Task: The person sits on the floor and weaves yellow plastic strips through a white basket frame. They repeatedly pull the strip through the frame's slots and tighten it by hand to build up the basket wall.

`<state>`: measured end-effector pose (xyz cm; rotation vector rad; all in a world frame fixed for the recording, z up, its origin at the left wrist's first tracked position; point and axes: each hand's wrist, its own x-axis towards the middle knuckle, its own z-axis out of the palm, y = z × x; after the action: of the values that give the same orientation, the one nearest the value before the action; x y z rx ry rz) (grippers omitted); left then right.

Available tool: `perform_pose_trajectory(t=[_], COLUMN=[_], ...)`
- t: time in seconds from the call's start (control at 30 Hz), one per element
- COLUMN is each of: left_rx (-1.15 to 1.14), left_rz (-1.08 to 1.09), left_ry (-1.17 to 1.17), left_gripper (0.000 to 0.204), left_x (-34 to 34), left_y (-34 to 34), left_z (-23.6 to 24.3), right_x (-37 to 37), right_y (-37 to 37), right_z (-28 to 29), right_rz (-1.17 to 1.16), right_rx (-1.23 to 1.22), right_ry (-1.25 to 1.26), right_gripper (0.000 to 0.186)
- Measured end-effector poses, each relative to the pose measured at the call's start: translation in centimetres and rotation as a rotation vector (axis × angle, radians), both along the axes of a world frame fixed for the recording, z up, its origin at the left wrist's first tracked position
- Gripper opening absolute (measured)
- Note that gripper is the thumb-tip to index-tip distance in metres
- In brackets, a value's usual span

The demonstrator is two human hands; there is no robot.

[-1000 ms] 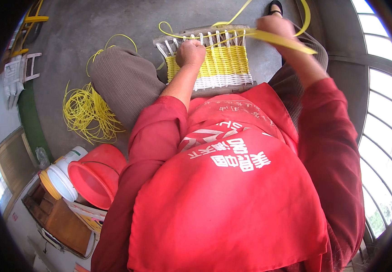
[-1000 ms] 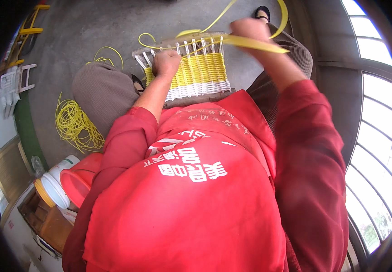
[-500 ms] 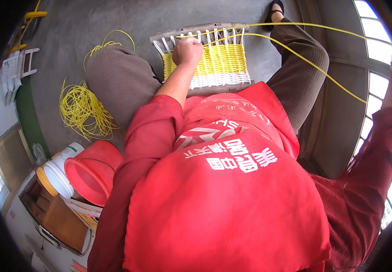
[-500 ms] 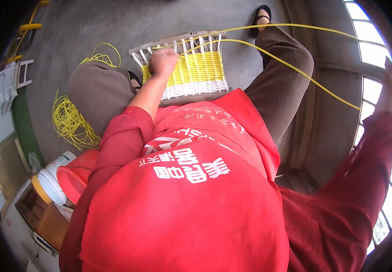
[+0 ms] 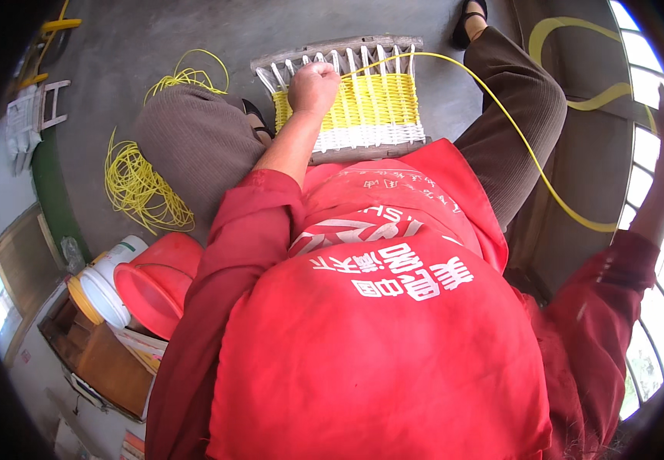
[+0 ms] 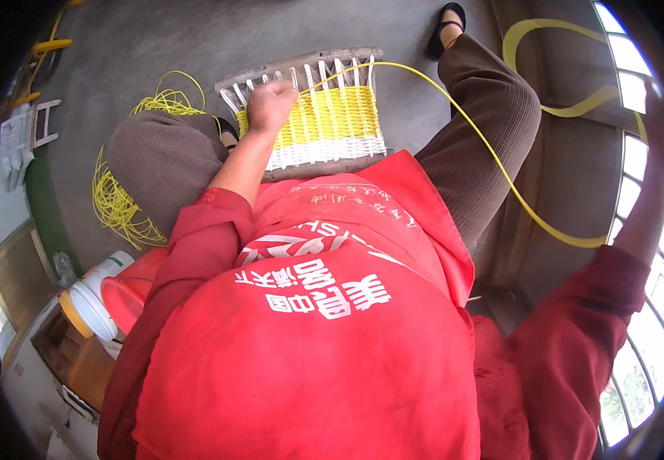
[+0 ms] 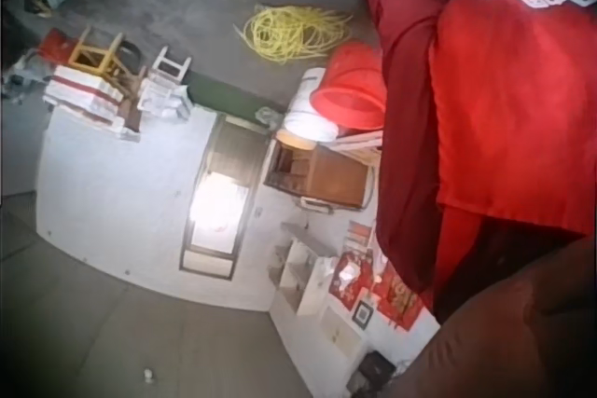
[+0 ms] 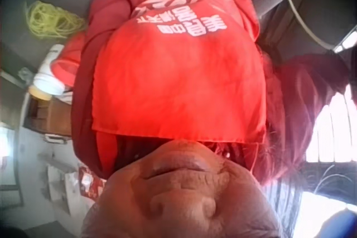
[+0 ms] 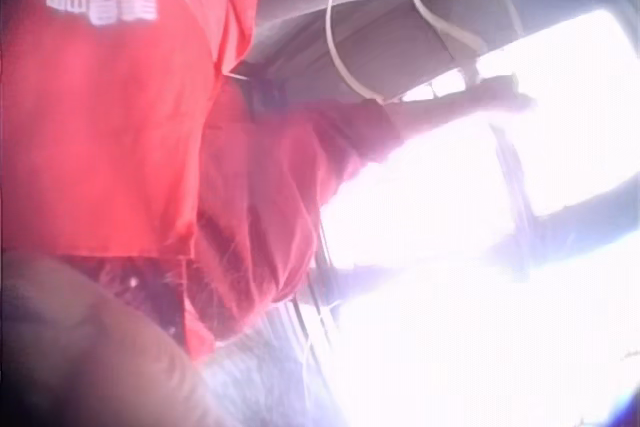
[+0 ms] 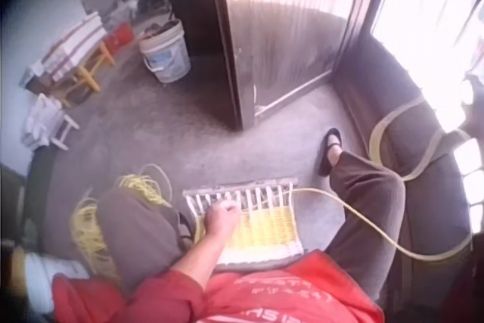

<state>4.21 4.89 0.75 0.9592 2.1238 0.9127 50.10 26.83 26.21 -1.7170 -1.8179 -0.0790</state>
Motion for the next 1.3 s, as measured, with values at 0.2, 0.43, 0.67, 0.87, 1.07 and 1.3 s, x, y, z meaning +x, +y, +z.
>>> perform_pose_trajectory(t=[0.2,0.43,0.67,0.87,1.07,1.3], left_rx=[0.204,0.03,-0.223,-0.263,-0.086,0.095], left_rz=[-0.069,-0.339,-0.389,-0.425,-0.341,-0.305], left_ry=[0.197,0.58,0.598,0.653,0.707,0.768], left_gripper=[0.02,0.036,0.046,0.037,0.025,0.032], left_x=[-2.2,-3.3,-3.0,-2.8,-2.4,-2.0], left_y=[-1.4,-3.9,-4.3,-4.3,-4.9,-3.0], left_z=[2.7,4.0,4.5,4.0,2.8,5.4], right_x=[-24.6,-31.2,-31.5,-31.0,-30.3,-26.3], right_y=[-12.4,-16.0,-15.6,-16.2,-16.8,-16.9], right_z=[-10.5,-18.6,-20.6,-22.2,-21.4,-23.1], right_rz=[0.865,0.889,0.891,0.898,0.847,0.464], right_rx=[-0.524,-0.777,-0.776,-0.707,-0.716,-0.97], right_ry=[0.09,-0.174,-0.331,-0.284,-0.153,0.516], right_gripper=[0.03,0.036,0.04,0.033,0.033,0.028])
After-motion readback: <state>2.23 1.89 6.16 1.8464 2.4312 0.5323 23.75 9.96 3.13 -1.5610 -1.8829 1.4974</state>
